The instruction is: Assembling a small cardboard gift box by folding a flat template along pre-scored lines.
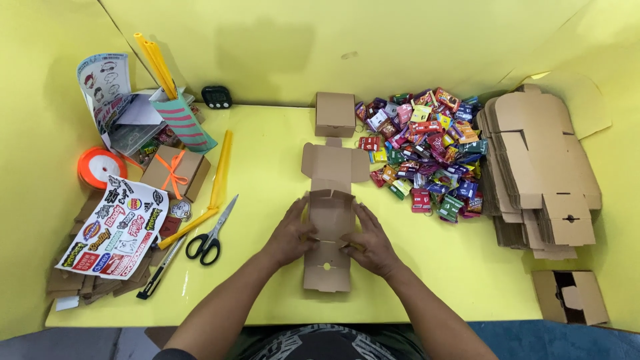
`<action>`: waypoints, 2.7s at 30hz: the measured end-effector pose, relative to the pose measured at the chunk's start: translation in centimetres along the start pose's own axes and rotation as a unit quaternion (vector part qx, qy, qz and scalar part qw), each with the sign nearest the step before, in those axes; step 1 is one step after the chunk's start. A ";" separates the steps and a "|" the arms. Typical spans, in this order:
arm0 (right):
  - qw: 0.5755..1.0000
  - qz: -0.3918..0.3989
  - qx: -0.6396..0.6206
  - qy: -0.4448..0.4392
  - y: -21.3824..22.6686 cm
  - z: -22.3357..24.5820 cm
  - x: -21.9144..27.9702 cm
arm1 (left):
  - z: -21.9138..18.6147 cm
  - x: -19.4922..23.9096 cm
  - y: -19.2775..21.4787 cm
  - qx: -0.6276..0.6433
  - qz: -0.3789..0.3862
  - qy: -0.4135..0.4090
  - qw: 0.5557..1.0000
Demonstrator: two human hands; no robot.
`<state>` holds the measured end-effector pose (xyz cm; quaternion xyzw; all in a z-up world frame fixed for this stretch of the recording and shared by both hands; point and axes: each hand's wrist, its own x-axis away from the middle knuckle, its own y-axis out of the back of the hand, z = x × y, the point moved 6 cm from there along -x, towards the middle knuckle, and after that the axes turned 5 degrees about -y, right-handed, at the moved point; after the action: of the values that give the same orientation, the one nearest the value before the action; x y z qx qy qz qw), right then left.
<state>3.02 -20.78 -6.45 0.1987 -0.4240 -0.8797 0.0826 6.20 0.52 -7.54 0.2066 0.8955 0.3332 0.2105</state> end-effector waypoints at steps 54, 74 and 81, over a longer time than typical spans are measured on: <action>0.976 0.119 0.181 -0.011 -2.2 -2.1 -1.1 | -1.5 -0.7 0.6 0.028 0.166 0.106 0.980; 0.987 -0.142 0.008 -0.079 -3.7 -2.7 3.9 | 2.3 4.0 -8.4 -0.045 -0.133 0.084 0.986; 0.992 -0.116 0.023 -0.034 -2.8 0.1 7.0 | 0.8 5.3 -7.1 -0.062 -0.162 0.021 0.985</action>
<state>-3.30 -21.08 -10.53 0.2182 -0.4209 -0.8796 -0.0388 0.61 -1.29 -14.19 0.0384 0.8989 0.3542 0.2550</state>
